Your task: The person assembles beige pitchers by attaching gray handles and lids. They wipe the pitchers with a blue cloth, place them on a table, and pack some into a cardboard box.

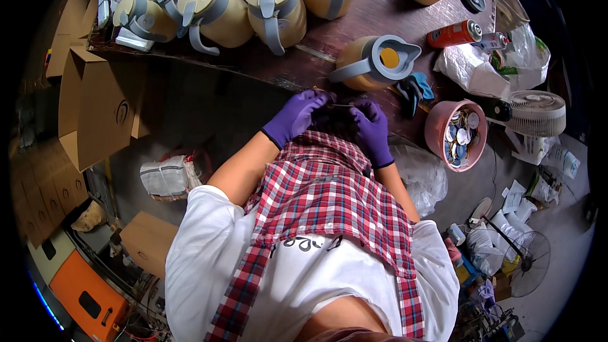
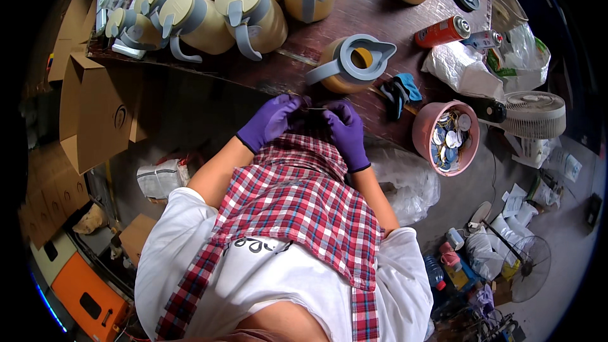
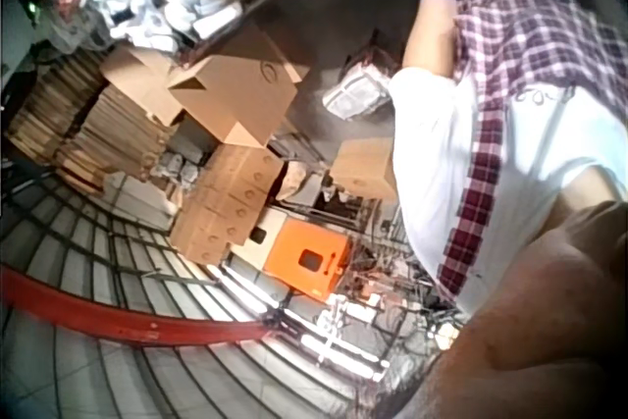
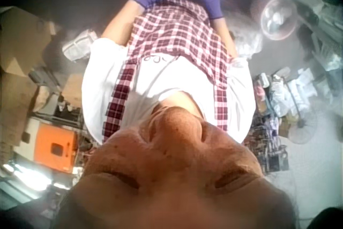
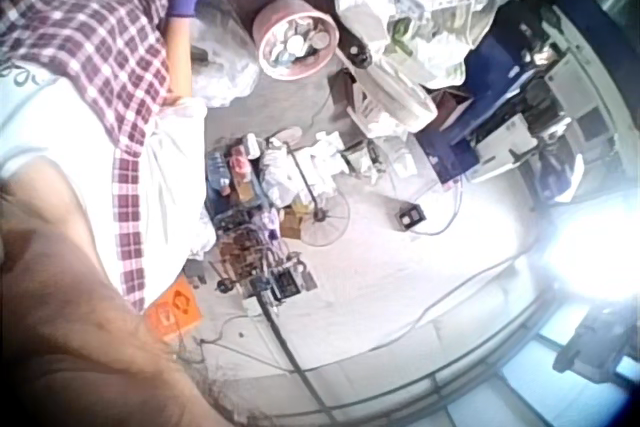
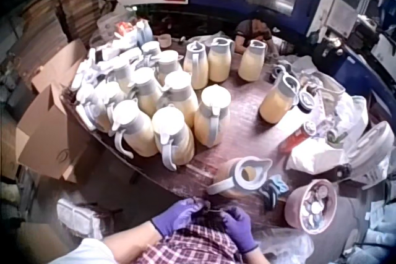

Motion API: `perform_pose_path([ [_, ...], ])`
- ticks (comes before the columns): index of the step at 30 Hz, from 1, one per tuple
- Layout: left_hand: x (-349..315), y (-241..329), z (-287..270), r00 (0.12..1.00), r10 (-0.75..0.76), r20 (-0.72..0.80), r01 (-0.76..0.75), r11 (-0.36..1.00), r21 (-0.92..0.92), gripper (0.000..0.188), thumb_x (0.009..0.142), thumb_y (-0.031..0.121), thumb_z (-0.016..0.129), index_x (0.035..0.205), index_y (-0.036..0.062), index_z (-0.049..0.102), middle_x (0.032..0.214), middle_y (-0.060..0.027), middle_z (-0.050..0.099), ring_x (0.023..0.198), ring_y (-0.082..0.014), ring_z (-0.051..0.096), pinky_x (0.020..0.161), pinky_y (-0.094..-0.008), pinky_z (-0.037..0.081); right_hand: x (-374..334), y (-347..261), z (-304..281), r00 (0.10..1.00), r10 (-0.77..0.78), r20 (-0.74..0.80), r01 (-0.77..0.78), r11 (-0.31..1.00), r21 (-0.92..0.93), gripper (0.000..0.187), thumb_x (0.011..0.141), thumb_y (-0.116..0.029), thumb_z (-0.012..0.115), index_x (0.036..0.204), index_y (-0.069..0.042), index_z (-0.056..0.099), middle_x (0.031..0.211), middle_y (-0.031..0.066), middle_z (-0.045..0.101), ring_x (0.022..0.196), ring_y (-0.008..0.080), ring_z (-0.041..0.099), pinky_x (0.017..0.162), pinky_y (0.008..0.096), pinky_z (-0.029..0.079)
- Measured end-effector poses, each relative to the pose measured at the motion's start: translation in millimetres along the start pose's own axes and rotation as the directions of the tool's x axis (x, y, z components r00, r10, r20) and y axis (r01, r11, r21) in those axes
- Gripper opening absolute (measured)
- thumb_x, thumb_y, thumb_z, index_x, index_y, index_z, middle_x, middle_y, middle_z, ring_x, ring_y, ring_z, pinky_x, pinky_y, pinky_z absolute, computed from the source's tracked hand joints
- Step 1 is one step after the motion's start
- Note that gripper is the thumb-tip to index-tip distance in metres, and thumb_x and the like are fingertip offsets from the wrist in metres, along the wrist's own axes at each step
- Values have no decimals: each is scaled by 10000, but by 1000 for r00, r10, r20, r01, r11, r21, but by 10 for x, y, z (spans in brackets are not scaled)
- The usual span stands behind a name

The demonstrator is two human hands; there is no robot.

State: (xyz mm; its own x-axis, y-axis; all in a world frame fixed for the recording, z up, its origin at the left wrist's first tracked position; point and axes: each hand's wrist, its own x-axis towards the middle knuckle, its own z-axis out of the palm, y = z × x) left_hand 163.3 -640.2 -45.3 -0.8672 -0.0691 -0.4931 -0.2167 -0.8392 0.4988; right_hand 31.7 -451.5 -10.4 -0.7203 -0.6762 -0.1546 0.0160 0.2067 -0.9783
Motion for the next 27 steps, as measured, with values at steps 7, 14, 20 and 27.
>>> perform_pose_path([
  [7, 746, 424, -232, 952, 133, -277, 92, 735, 671, 183, 1041, 203, 576, 1142, 73, 657, 1008, -62, 688, 878, -152, 660, 691, -324, 540, 307, 849, 240, 947, 155, -280, -216, 955, -202, 182, 955, -162, 704, 1053, -10, 694, 922, 108, 738, 843, 181, 687, 792, 315, 524],
  [14, 925, 800, 72, 955, 296, 37, -297, 938, 179, 205, 1062, 192, 515, 1037, 8, 603, 941, -99, 622, 939, -224, 607, 929, -395, 501, 169, 18, 241, 907, -1, -420, -16, 999, -37, 189, 916, -151, 742, 1070, -56, 690, 1059, 133, 734, 951, 330, 689, 867, 408, 528],
  [20, 463, 925, 587, 888, 356, 291, -381, 924, 35, 301, 1100, 250, 461, 1165, 13, 635, 1028, -61, 653, 996, -174, 627, 964, -329, 504, 254, -1359, 9, 678, -708, -196, 438, 604, -665, 131, 871, -126, 724, 982, -87, 665, 1162, 86, 699, 1184, 300, 619, 1124, 514, 324],
  [27, 119, 886, 728, 926, 302, 227, -355, 900, 251, 388, 1061, 93, 474, 1428, -6, 544, 1176, -63, 667, 1041, -148, 630, 969, -310, 508, 593, -1133, -38, 839, -545, 2, 399, 613, -682, 184, 868, -231, 723, 994, -108, 670, 1104, 62, 690, 1092, 268, 644, 1108, 509, 329],
])
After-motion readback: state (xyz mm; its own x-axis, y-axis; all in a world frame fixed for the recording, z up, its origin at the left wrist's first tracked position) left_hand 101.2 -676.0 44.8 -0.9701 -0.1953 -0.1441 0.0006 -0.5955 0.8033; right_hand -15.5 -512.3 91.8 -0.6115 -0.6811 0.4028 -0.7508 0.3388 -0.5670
